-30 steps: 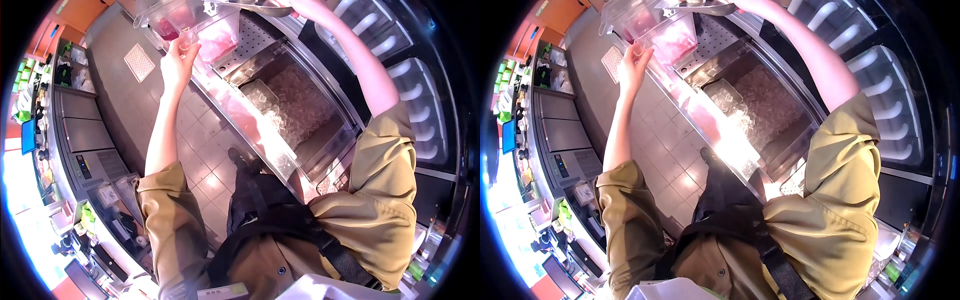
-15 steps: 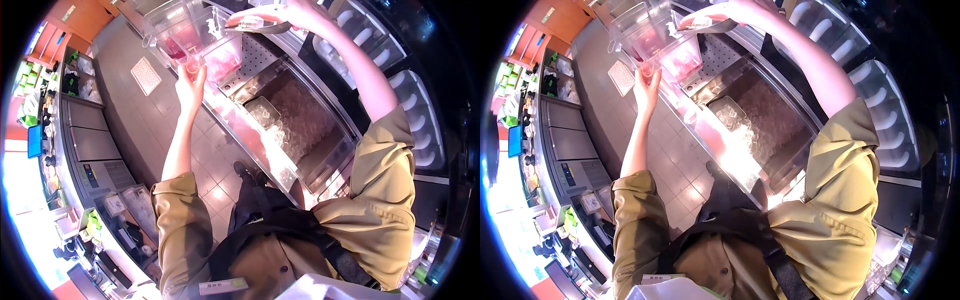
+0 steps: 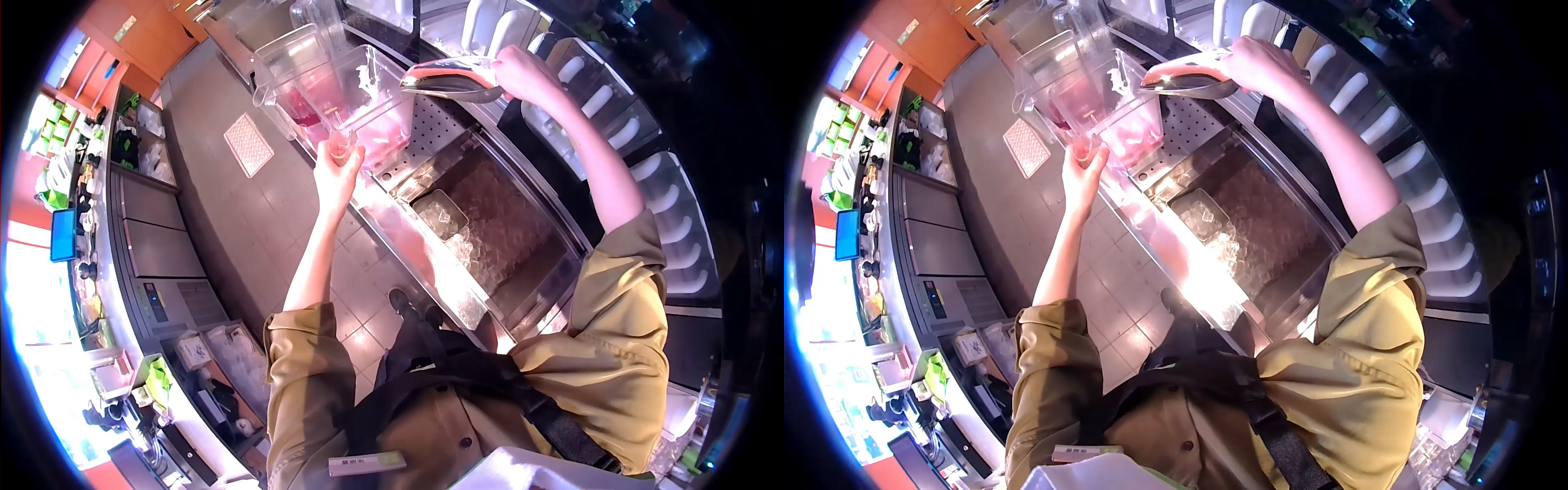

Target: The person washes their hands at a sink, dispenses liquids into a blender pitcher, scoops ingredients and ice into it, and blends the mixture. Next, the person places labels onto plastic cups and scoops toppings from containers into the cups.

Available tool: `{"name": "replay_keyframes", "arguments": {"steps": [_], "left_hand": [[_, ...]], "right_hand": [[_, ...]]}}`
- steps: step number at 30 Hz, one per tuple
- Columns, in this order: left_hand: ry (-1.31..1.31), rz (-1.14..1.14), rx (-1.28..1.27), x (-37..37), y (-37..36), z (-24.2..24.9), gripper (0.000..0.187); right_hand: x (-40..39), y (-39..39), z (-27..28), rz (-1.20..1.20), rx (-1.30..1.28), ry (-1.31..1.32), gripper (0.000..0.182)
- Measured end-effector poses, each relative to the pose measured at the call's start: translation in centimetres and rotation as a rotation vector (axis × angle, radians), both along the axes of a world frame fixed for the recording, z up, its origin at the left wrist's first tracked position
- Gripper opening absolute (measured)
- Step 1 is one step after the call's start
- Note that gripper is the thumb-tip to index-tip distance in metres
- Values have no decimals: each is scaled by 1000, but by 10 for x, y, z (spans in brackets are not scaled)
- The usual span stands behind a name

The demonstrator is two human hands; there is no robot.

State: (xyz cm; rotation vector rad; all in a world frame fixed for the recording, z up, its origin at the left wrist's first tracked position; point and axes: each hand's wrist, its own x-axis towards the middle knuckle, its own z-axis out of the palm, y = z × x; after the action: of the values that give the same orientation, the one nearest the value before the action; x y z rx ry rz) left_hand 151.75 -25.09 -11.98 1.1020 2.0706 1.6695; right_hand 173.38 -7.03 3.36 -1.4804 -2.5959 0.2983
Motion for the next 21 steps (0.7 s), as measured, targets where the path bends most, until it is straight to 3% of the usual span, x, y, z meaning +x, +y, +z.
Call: {"name": "replay_keyframes", "arguments": {"steps": [4, 5, 7, 9, 11, 13, 15, 17, 18, 19, 20, 21], "left_hand": [[-372, -114, 126, 1, 11, -17, 15], [-344, -84, 132, 1, 13, -21, 13], [-286, -20, 145, 0, 16, -31, 10], [-221, 65, 168, 12, 8, -11, 11], [-53, 170, 197, 23, -8, -1, 17], [24, 151, 190, 32, -42, 13, 15], [64, 205, 232, 43, -75, 36, 12], [35, 240, 197, 38, -110, 36, 12], [57, 267, 184, 32, -129, 35, 12], [149, 299, 168, 29, -145, 40, 10], [141, 330, 191, 28, -160, 45, 10], [193, 326, 92, 28, -176, 56, 11]], "right_hand": [[22, -10, -18, -85, -110, 111, 29], [32, -19, -25, -122, -162, 132, 28], [54, -31, -65, -120, 22, 59, 31], [54, -62, -107, -125, 124, -270, 32], [33, -84, -143, -61, -121, -420, 21], [7, -95, -216, 83, -101, -540, 22], [-12, -93, -281, 143, -214, -486, 24], [-8, -97, -296, 85, -33, -343, 27], [4, -95, -294, -13, 129, -203, 27], [22, -87, -265, -179, 13, -112, 25], [56, -81, -284, -275, 361, 28, 25], [92, -76, -284, -394, 324, -12, 23]]}}
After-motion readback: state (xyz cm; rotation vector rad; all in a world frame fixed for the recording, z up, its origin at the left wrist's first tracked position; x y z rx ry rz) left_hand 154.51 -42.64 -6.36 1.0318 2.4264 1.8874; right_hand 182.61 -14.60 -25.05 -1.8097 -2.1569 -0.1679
